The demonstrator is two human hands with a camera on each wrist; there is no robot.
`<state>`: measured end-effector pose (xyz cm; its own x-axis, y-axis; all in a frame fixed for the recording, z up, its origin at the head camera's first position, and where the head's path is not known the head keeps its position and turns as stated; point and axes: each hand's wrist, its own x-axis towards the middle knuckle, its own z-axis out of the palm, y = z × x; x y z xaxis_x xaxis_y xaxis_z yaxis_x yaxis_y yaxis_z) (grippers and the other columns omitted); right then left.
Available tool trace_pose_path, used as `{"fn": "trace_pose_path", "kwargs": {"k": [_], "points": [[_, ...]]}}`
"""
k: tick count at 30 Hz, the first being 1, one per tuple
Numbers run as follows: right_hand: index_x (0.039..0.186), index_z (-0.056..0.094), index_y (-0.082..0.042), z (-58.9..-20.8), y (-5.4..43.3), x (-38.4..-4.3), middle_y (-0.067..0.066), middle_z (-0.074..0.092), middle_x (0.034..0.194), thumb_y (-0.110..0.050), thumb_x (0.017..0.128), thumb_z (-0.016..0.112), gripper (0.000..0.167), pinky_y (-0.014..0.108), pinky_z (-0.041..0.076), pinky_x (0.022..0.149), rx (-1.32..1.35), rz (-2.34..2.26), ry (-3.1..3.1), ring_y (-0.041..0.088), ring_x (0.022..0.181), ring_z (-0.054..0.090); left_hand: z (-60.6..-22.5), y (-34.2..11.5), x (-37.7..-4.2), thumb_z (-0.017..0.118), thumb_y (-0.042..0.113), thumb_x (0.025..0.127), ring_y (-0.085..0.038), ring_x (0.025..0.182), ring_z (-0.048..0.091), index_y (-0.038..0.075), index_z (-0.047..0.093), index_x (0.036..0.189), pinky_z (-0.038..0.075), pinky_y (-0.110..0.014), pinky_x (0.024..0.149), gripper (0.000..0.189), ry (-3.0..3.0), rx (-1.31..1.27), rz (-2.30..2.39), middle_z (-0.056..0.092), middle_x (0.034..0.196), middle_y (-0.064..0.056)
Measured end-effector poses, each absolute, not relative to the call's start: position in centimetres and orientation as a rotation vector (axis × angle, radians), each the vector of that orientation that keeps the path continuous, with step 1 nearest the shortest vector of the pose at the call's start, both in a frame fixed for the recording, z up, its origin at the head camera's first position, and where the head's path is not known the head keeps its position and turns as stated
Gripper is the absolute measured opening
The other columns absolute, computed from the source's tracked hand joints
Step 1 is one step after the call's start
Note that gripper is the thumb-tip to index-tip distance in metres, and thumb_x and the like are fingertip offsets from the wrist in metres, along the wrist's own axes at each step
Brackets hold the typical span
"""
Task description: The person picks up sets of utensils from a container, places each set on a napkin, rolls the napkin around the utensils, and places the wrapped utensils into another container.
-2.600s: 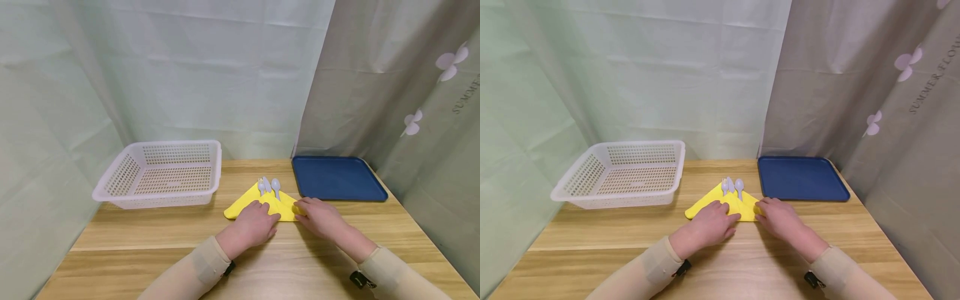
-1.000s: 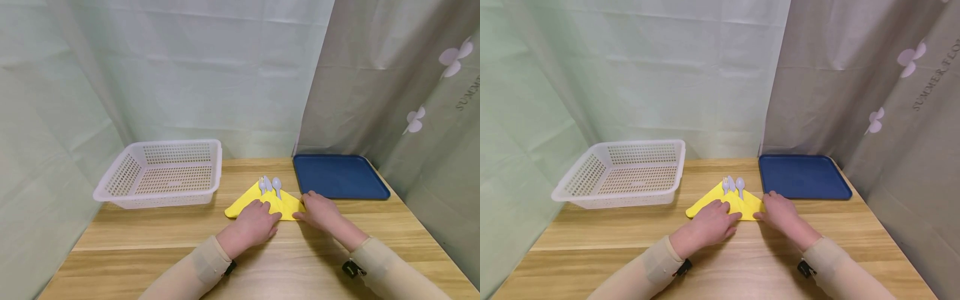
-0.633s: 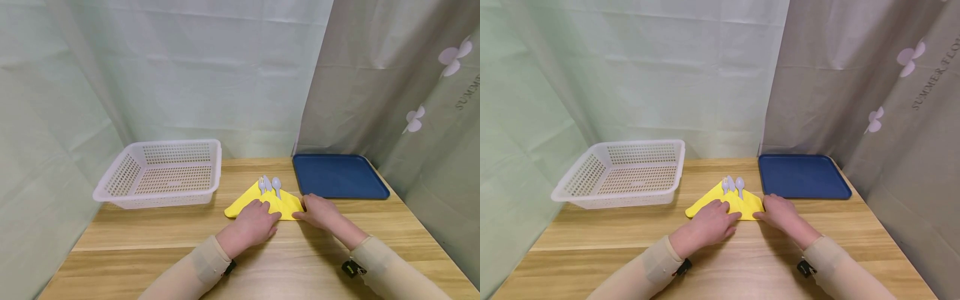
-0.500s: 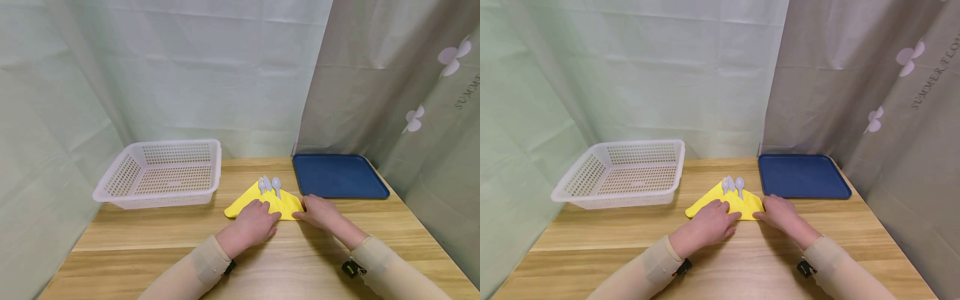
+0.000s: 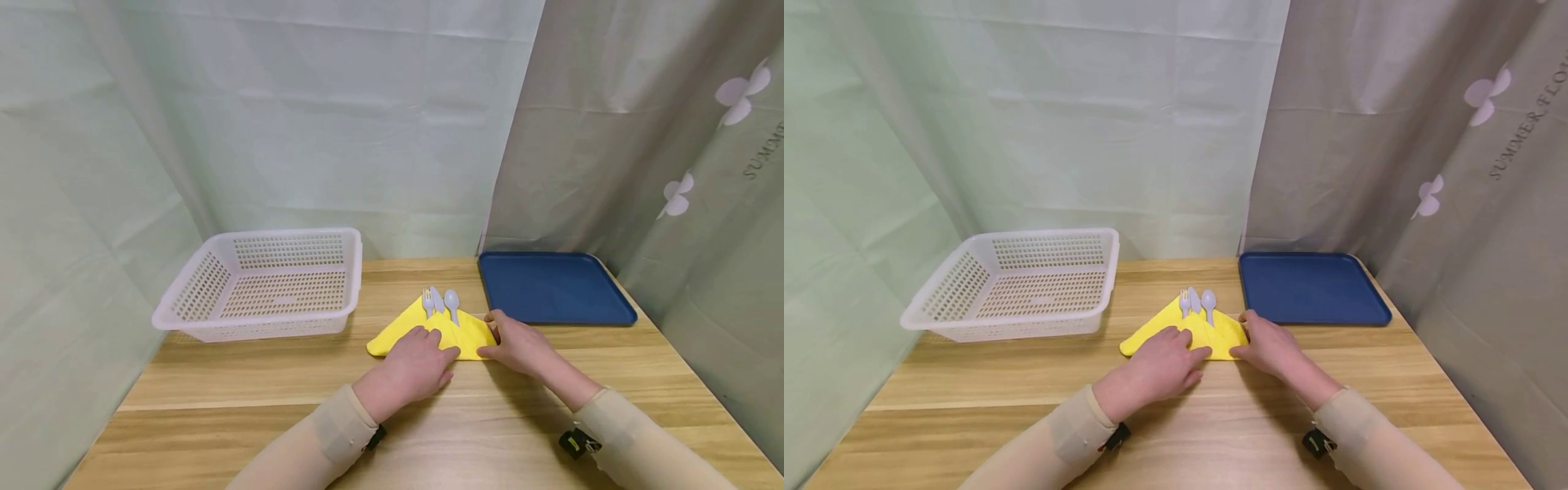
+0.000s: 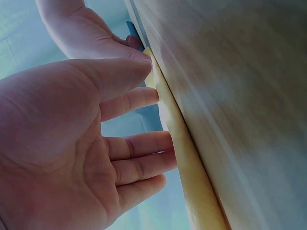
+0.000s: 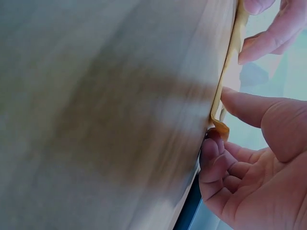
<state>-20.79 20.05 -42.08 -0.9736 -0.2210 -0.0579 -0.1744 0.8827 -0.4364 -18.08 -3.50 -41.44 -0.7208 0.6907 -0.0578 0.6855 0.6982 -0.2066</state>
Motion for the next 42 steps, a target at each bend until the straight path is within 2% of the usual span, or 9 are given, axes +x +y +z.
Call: {"fn": "trace_pose_path", "kwargs": {"k": [3, 9, 13, 17, 21, 26, 29, 37, 42], "points": [[0.137, 0.060, 0.001, -42.3, 20.2, -21.0, 0.006, 0.071, 0.103, -0.032, 0.091, 0.092, 0.065, 0.048, 0.055, 0.081, -0.310, -0.680, 2.932, 0.022, 0.088, 0.065, -41.4, -3.5, -18.1, 0.064, 0.050, 0.110, -0.022, 0.115, 0.063, 0.028, 0.069, 0.149, 0.047, -0.038, 0.111, 0.045, -2.875, -1.167, 0.335, 0.070, 0.125, -0.006], [0.116, 0.069, -0.006, -44.6, 21.5, -22.8, 0.000, 0.068, 0.094, -0.041, 0.088, 0.093, 0.050, 0.040, 0.051, 0.074, -0.348, -0.618, 2.941, 0.019, 0.082, 0.061, -41.3, -3.4, -17.9, 0.066, 0.049, 0.109, -0.020, 0.115, 0.063, 0.030, 0.070, 0.148, 0.047, -0.037, 0.111, 0.043, -2.862, -1.163, 0.332, 0.070, 0.125, -0.005], [0.103, 0.069, -0.008, -43.4, 21.2, -21.9, 0.004, 0.063, 0.091, -0.037, 0.088, 0.093, 0.040, 0.039, 0.047, 0.071, -0.360, -0.660, 2.912, 0.022, 0.080, 0.057, -41.4, -3.4, -17.9, 0.067, 0.049, 0.109, -0.020, 0.115, 0.063, 0.030, 0.070, 0.147, 0.047, -0.036, 0.110, 0.042, -2.853, -1.162, 0.335, 0.070, 0.123, -0.005], [0.099, 0.065, -0.008, -42.5, 20.8, -21.1, 0.005, 0.057, 0.090, -0.032, 0.088, 0.093, 0.038, 0.039, 0.044, 0.069, -0.387, -0.675, 2.925, 0.022, 0.078, 0.053, -41.2, -3.4, -17.8, 0.067, 0.049, 0.109, -0.020, 0.113, 0.063, 0.030, 0.070, 0.146, 0.047, -0.036, 0.109, 0.042, -2.852, -1.166, 0.339, 0.069, 0.122, -0.004], [0.107, 0.063, -0.008, -42.2, 20.4, -21.0, 0.004, 0.061, 0.092, -0.026, 0.088, 0.093, 0.040, 0.040, 0.046, 0.072, -0.377, -0.699, 2.916, 0.022, 0.081, 0.055, -41.2, -3.4, -17.7, 0.067, 0.049, 0.109, -0.020, 0.112, 0.063, 0.030, 0.070, 0.146, 0.047, -0.037, 0.110, 0.042, -2.861, -1.165, 0.342, 0.069, 0.122, -0.004], [0.130, 0.062, 0.001, -41.8, 20.1, -20.7, 0.015, 0.072, 0.115, -0.026, 0.089, 0.093, 0.058, 0.048, 0.055, 0.086, -0.305, -0.774, 2.875, 0.027, 0.094, 0.063, -41.2, -3.4, -17.8, 0.066, 0.050, 0.109, -0.020, 0.112, 0.063, 0.030, 0.069, 0.147, 0.047, -0.037, 0.111, 0.042, -2.867, -1.165, 0.344, 0.069, 0.122, -0.004], [0.137, 0.058, 0.007, -41.7, 20.2, -20.7, 0.019, 0.071, 0.122, -0.026, 0.090, 0.092, 0.067, 0.050, 0.055, 0.091, -0.262, -0.847, 2.842, 0.028, 0.098, 0.063, -41.2, -3.4, -17.8, 0.066, 0.049, 0.110, -0.021, 0.113, 0.063, 0.029, 0.069, 0.146, 0.047, -0.037, 0.111, 0.042, -2.869, -1.167, 0.341, 0.069, 0.123, -0.005], [0.127, 0.054, 0.004, -41.7, 20.7, -20.7, 0.011, 0.067, 0.088, -0.019, 0.096, 0.087, 0.051, 0.034, 0.054, 0.068, -0.122, -1.166, 2.581, 0.023, 0.074, 0.063, -41.2, -3.4, -17.9, 0.065, 0.049, 0.110, -0.021, 0.113, 0.062, 0.029, 0.069, 0.147, 0.047, -0.038, 0.110, 0.042, -2.879, -1.157, 0.333, 0.069, 0.123, -0.005], [0.118, 0.059, 0.001, -41.5, 20.8, -20.4, 0.010, 0.067, 0.086, -0.020, 0.097, 0.086, 0.040, 0.033, 0.051, 0.063, -0.098, -1.204, 2.527, 0.022, 0.069, 0.061, -41.2, -3.4, -17.9, 0.066, 0.049, 0.109, -0.021, 0.113, 0.063, 0.029, 0.069, 0.147, 0.047, -0.037, 0.110, 0.043, -2.872, -1.156, 0.341, 0.069, 0.123, -0.005]]}}
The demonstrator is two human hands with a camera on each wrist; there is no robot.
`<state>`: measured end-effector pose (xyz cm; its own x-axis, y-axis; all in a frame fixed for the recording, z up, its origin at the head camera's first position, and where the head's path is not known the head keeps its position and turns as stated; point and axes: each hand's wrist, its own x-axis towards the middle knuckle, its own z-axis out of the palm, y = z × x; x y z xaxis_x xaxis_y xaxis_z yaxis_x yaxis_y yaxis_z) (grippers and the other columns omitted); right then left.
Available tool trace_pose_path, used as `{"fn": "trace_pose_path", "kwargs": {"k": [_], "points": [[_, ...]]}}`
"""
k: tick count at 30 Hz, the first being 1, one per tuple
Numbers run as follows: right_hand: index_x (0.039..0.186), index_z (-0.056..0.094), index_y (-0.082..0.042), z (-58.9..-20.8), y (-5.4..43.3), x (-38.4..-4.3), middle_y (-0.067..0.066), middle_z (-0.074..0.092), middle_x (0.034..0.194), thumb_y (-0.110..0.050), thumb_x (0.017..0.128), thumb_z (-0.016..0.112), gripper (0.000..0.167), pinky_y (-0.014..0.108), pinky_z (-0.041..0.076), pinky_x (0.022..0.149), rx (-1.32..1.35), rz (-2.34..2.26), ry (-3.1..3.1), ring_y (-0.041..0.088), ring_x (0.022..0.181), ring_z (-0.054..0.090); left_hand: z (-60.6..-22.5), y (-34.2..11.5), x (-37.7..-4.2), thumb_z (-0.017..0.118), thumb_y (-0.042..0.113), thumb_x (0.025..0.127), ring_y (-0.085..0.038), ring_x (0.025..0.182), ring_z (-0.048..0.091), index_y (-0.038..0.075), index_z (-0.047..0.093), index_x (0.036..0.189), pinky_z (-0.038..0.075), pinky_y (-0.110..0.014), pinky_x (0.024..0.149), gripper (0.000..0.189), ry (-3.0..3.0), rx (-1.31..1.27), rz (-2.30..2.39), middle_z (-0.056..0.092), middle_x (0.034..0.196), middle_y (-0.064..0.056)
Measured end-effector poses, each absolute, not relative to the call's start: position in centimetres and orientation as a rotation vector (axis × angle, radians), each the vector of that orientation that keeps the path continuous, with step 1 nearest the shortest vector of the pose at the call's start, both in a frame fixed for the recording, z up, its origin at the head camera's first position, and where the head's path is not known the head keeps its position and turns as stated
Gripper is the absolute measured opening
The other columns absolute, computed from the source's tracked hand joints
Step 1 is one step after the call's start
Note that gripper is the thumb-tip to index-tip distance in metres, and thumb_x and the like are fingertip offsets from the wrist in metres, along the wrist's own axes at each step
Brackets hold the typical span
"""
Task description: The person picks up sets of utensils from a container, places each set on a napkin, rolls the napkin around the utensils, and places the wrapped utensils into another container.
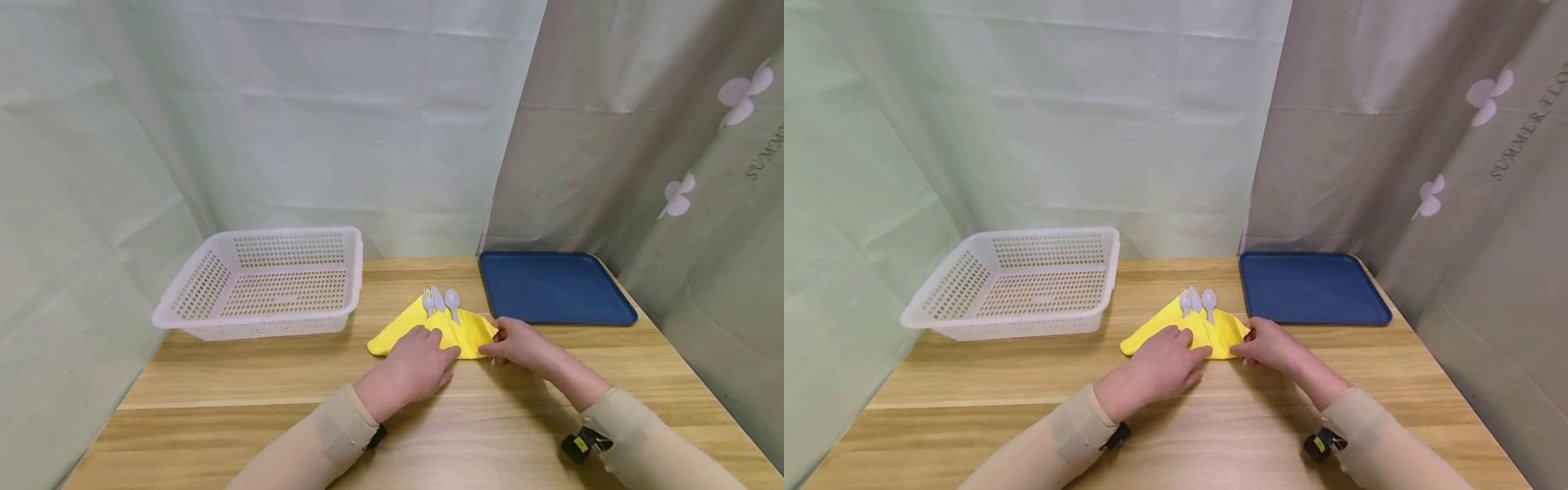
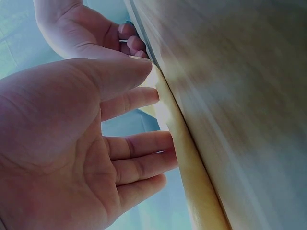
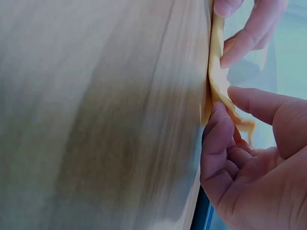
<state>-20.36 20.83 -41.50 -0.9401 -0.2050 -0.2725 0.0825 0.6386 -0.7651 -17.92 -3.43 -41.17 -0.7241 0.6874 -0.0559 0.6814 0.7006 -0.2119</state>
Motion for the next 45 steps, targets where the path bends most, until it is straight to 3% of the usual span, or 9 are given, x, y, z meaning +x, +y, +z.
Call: {"fn": "trace_pose_path", "kwargs": {"k": [8, 29, 45], "points": [[0.095, 0.065, -0.005, -41.7, 20.8, -19.9, 0.008, 0.067, 0.076, -0.023, 0.100, 0.082, 0.025, 0.031, 0.050, 0.060, -0.102, -1.138, 2.561, 0.018, 0.063, 0.060, -41.3, -3.5, -18.1, 0.067, 0.049, 0.109, -0.021, 0.114, 0.063, 0.029, 0.069, 0.147, 0.047, -0.038, 0.110, 0.042, -2.865, -1.160, 0.334, 0.069, 0.124, -0.005], [0.092, 0.067, -0.005, -41.0, 18.8, -19.6, 0.004, 0.068, 0.084, -0.010, 0.102, 0.077, 0.015, 0.026, 0.053, 0.067, -0.236, -1.290, 2.597, 0.017, 0.076, 0.064, -41.8, -3.5, -18.2, 0.068, 0.048, 0.108, -0.021, 0.097, 0.063, 0.026, 0.073, 0.134, 0.050, -0.036, 0.099, 0.034, -2.784, -1.164, 0.344, 0.068, 0.106, -0.004], [0.093, 0.073, -0.007, -41.9, 18.1, -20.4, 0.000, 0.070, 0.086, -0.013, 0.103, 0.078, 0.013, 0.025, 0.049, 0.069, -0.373, -1.315, 2.609, 0.018, 0.082, 0.062, -41.6, -3.6, -18.1, 0.068, 0.049, 0.108, -0.021, 0.098, 0.062, 0.025, 0.072, 0.137, 0.050, -0.036, 0.100, 0.038, -2.803, -1.164, 0.347, 0.068, 0.107, -0.004]]}}
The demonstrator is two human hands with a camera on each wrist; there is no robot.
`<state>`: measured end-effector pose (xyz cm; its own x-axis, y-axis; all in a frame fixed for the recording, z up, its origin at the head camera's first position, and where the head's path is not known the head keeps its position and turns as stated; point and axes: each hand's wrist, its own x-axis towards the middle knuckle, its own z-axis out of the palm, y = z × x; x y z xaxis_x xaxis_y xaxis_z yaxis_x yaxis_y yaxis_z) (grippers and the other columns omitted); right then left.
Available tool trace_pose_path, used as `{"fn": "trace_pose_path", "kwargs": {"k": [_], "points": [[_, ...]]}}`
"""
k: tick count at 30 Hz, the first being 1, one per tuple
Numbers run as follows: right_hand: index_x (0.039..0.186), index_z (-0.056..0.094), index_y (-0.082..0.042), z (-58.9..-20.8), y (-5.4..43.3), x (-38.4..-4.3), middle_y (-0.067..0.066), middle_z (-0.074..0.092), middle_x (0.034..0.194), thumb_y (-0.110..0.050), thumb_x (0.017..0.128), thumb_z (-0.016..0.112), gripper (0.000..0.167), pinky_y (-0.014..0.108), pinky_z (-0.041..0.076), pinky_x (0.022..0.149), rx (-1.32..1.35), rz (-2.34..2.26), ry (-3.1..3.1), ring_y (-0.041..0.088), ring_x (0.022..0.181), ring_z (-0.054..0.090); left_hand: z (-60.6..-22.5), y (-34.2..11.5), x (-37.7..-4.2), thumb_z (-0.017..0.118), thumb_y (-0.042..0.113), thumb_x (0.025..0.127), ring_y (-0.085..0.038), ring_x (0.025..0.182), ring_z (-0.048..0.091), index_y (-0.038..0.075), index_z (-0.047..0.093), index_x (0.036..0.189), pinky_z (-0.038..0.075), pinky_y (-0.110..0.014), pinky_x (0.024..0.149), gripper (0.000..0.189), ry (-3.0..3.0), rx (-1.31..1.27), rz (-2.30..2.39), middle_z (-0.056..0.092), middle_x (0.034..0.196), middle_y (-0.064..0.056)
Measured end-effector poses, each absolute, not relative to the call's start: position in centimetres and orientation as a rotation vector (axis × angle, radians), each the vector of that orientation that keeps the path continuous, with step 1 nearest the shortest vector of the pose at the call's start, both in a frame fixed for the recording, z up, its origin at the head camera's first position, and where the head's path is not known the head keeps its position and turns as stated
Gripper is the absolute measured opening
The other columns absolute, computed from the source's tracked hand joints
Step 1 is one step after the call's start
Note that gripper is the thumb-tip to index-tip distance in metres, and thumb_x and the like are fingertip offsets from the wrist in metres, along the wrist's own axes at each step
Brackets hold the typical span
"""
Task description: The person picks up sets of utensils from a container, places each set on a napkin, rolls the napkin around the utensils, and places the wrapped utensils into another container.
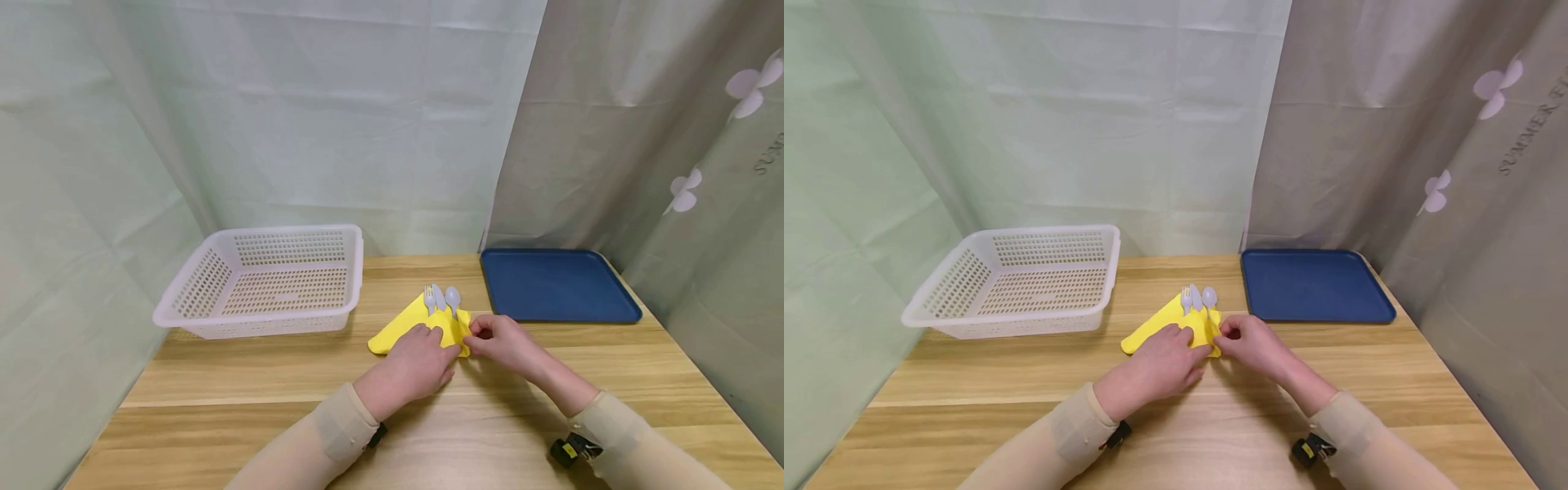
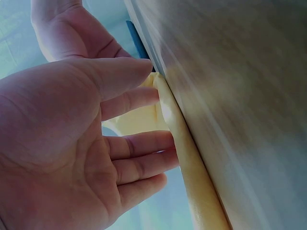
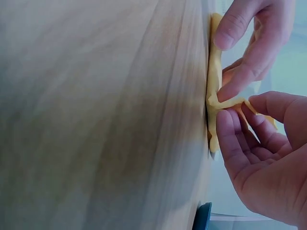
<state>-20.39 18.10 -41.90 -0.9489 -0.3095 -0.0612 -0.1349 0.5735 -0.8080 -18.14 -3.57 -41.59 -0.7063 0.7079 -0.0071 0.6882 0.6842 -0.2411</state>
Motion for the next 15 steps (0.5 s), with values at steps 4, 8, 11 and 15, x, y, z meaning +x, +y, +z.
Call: {"fn": "trace_pose_path", "kwargs": {"k": [4, 8, 11, 15], "points": [[0.093, 0.074, -0.007, -42.24, 18.09, -20.49, 0.000, 0.070, 0.086, -0.015, 0.104, 0.078, 0.013, 0.026, 0.049, 0.069, -0.394, -1.305, 2.615, 0.018, 0.082, 0.062, -41.48, -3.54, -18.08, 0.069, 0.049, 0.108, -0.021, 0.099, 0.062, 0.026, 0.072, 0.138, 0.050, -0.036, 0.101, 0.039, -2.803, -1.169, 0.353, 0.068, 0.107, -0.004], [0.094, 0.074, -0.007, -42.36, 18.08, -20.52, 0.001, 0.071, 0.086, -0.015, 0.104, 0.077, 0.014, 0.025, 0.050, 0.069, -0.400, -1.315, 2.600, 0.019, 0.081, 0.063, -41.55, -3.54, -18.13, 0.068, 0.049, 0.108, -0.020, 0.101, 0.062, 0.026, 0.071, 0.141, 0.050, -0.036, 0.102, 0.041, -2.804, -1.173, 0.356, 0.068, 0.110, -0.004], [0.096, 0.075, -0.006, -42.25, 18.05, -20.50, 0.002, 0.071, 0.087, -0.016, 0.105, 0.076, 0.013, 0.025, 0.050, 0.070, -0.400, -1.326, 2.577, 0.019, 0.081, 0.064, -41.65, -3.59, -18.19, 0.068, 0.049, 0.108, -0.021, 0.101, 0.062, 0.025, 0.071, 0.142, 0.050, -0.036, 0.102, 0.041, -2.802, -1.176, 0.355, 0.068, 0.110, -0.005], [0.097, 0.075, -0.006, -42.21, 18.05, -20.57, 0.004, 0.072, 0.087, -0.017, 0.106, 0.076, 0.014, 0.026, 0.049, 0.070, -0.404, -1.325, 2.563, 0.019, 0.081, 0.063, -41.67, -3.74, -18.29, 0.067, 0.050, 0.108, -0.021, 0.099, 0.061, 0.025, 0.071, 0.141, 0.050, -0.035, 0.101, 0.041, -2.804, -1.182, 0.347, 0.068, 0.109, -0.005]]}}
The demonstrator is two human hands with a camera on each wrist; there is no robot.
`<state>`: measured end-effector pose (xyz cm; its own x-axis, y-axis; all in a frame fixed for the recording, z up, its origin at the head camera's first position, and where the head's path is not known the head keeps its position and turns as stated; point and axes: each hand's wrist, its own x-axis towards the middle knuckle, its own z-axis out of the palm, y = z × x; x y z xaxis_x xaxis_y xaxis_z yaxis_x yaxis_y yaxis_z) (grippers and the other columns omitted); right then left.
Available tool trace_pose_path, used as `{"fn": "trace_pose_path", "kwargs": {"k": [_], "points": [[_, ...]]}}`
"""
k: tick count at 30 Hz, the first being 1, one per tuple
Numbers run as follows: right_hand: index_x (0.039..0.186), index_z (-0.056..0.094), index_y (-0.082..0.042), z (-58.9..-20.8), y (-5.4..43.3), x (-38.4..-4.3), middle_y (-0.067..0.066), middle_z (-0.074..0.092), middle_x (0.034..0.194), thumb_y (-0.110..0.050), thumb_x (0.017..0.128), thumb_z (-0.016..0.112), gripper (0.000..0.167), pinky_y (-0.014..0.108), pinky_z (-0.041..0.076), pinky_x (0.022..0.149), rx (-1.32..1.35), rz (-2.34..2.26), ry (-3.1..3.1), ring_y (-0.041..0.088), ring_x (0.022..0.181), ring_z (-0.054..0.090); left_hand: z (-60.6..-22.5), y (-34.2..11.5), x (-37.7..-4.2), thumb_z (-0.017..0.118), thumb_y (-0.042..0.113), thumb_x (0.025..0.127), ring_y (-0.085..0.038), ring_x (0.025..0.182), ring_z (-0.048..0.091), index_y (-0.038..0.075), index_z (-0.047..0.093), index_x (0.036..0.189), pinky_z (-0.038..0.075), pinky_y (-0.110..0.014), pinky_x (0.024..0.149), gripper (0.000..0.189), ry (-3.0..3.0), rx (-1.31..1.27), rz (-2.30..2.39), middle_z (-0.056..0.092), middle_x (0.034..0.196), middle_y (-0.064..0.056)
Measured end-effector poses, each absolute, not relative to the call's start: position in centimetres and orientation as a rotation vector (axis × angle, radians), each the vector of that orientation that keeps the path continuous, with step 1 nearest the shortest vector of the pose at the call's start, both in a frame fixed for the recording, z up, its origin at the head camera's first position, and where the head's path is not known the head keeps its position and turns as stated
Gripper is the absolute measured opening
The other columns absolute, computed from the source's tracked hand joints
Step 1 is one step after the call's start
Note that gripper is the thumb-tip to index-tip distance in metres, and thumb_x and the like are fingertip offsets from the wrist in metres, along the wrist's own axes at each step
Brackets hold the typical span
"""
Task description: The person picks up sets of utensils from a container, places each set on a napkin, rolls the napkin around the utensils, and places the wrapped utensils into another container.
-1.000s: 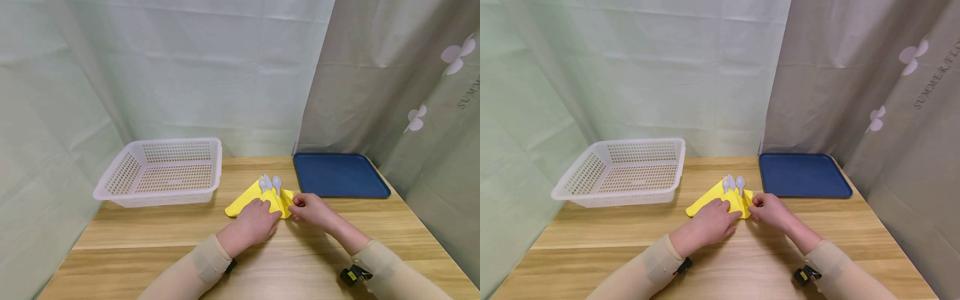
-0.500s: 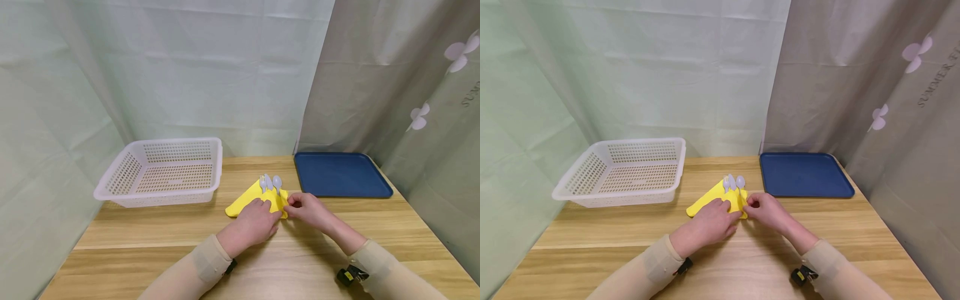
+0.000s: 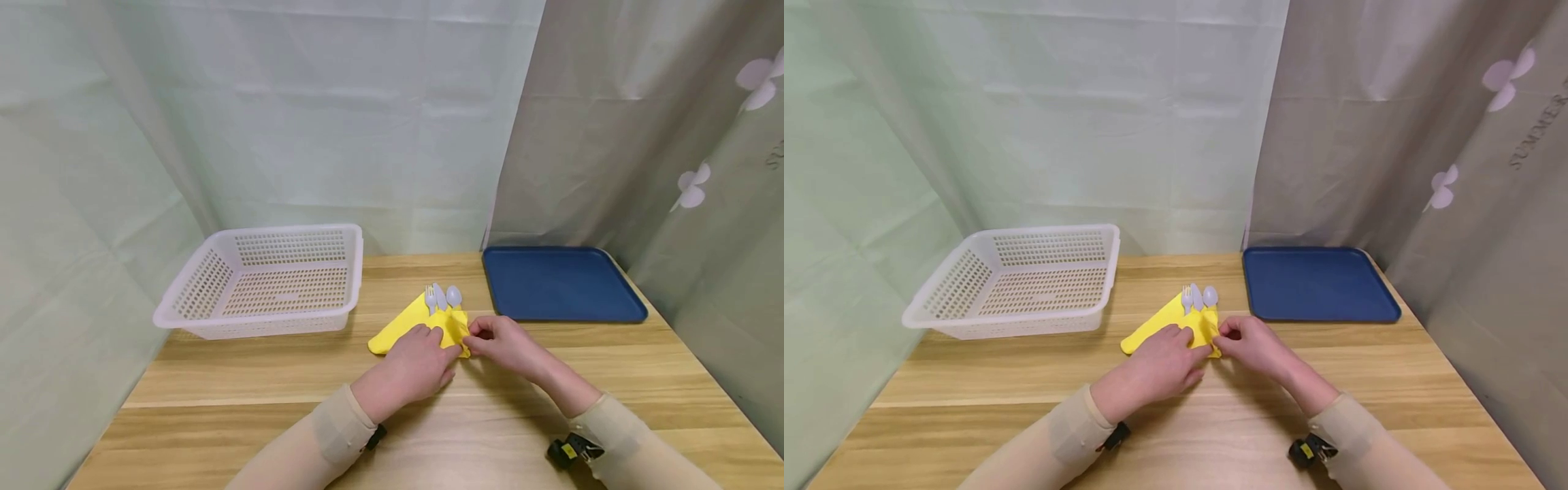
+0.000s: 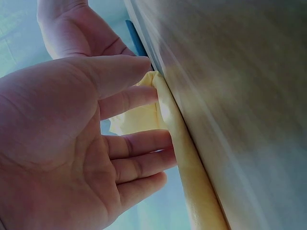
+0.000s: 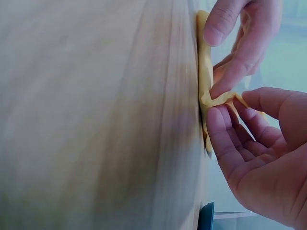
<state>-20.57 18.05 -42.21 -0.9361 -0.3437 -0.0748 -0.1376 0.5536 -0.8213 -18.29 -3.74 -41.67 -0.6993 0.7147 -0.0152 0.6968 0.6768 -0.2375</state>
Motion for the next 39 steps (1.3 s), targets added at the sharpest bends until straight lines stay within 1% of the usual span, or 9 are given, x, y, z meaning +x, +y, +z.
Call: {"fn": "trace_pose_path", "kwargs": {"k": [4, 12, 18, 22, 28, 31, 34, 36, 39], "points": [[0.097, 0.074, -0.007, -42.3, 18.1, -20.6, 0.004, 0.072, 0.086, -0.018, 0.106, 0.076, 0.014, 0.026, 0.047, 0.070, -0.407, -1.320, 2.561, 0.019, 0.081, 0.062, -41.6, -3.9, -18.4, 0.067, 0.050, 0.108, -0.020, 0.099, 0.061, 0.026, 0.071, 0.141, 0.050, -0.035, 0.101, 0.041, -2.811, -1.194, 0.320, 0.068, 0.108, -0.004], [0.096, 0.074, -0.007, -42.2, 18.1, -20.6, 0.005, 0.072, 0.086, -0.017, 0.106, 0.075, 0.014, 0.026, 0.048, 0.068, -0.450, -1.307, 2.556, 0.019, 0.080, 0.063, -41.3, -4.4, -18.7, 0.068, 0.045, 0.108, -0.018, 0.094, 0.057, 0.026, 0.072, 0.140, 0.049, -0.033, 0.096, 0.037, -2.838, -1.227, 0.242, 0.066, 0.105, -0.002], [0.100, 0.078, -0.009, -42.1, 17.9, -20.7, -0.001, 0.073, 0.087, -0.018, 0.106, 0.075, 0.011, 0.028, 0.049, 0.071, -0.529, -1.193, 2.648, 0.015, 0.079, 0.061, -40.8, -4.4, -18.5, 0.067, 0.045, 0.109, -0.019, 0.100, 0.059, 0.025, 0.072, 0.142, 0.048, -0.033, 0.100, 0.039, -2.834, -1.249, 0.296, 0.069, 0.111, -0.003], [0.103, 0.081, -0.010, -42.2, 17.9, -20.7, -0.005, 0.073, 0.090, -0.019, 0.106, 0.075, 0.010, 0.031, 0.051, 0.075, -0.547, -1.137, 2.691, 0.015, 0.081, 0.061, -40.6, -4.6, -18.4, 0.069, 0.044, 0.108, -0.020, 0.101, 0.061, 0.024, 0.071, 0.141, 0.048, -0.034, 0.099, 0.039, -2.826, -1.293, 0.300, 0.070, 0.113, -0.004], [0.108, 0.083, -0.012, -42.1, 18.1, -20.6, -0.006, 0.077, 0.098, -0.020, 0.106, 0.077, 0.011, 0.034, 0.056, 0.083, -0.610, -1.097, 2.707, 0.012, 0.089, 0.065, -40.6, -5.4, -18.8, 0.073, 0.035, 0.106, -0.022, 0.112, 0.067, 0.022, 0.061, 0.146, 0.049, -0.037, 0.107, 0.043, -2.899, -1.340, 0.056, 0.072, 0.120, -0.005], [0.109, 0.084, -0.013, -42.1, 18.3, -20.6, -0.006, 0.079, 0.103, -0.018, 0.106, 0.077, 0.010, 0.034, 0.058, 0.085, -0.657, -1.083, 2.702, 0.012, 0.094, 0.068, -40.2, -5.7, -18.8, 0.072, 0.030, 0.106, -0.021, 0.116, 0.068, 0.021, 0.058, 0.145, 0.047, -0.041, 0.114, 0.043, -2.947, -1.334, -0.041, 0.073, 0.122, -0.004], [0.111, 0.084, -0.011, -42.1, 18.4, -20.5, -0.003, 0.079, 0.107, -0.013, 0.105, 0.076, 0.009, 0.036, 0.059, 0.088, -0.707, -1.063, 2.708, 0.015, 0.100, 0.070, -40.0, -5.9, -18.7, 0.071, 0.028, 0.106, -0.019, 0.123, 0.068, 0.019, 0.058, 0.144, 0.043, -0.046, 0.121, 0.041, -2.967, -1.317, -0.049, 0.074, 0.126, -0.002], [0.111, 0.083, -0.010, -42.1, 18.5, -20.4, -0.001, 0.080, 0.110, -0.009, 0.105, 0.075, 0.010, 0.039, 0.060, 0.091, -0.748, -1.048, 2.714, 0.017, 0.103, 0.072, -40.0, -6.1, -18.7, 0.070, 0.028, 0.106, -0.020, 0.124, 0.068, 0.020, 0.057, 0.146, 0.042, -0.047, 0.121, 0.043, -2.960, -1.289, -0.038, 0.074, 0.128, -0.003], [0.110, 0.083, -0.010, -42.1, 18.6, -20.4, 0.000, 0.079, 0.113, -0.005, 0.104, 0.074, 0.012, 0.043, 0.059, 0.096, -0.820, -1.016, 2.724, 0.021, 0.109, 0.072, -40.0, -6.3, -18.6, 0.071, 0.031, 0.107, -0.023, 0.125, 0.066, 0.021, 0.057, 0.153, 0.045, -0.043, 0.117, 0.049, -2.914, -1.224, -0.003, 0.071, 0.133, -0.006]]}}
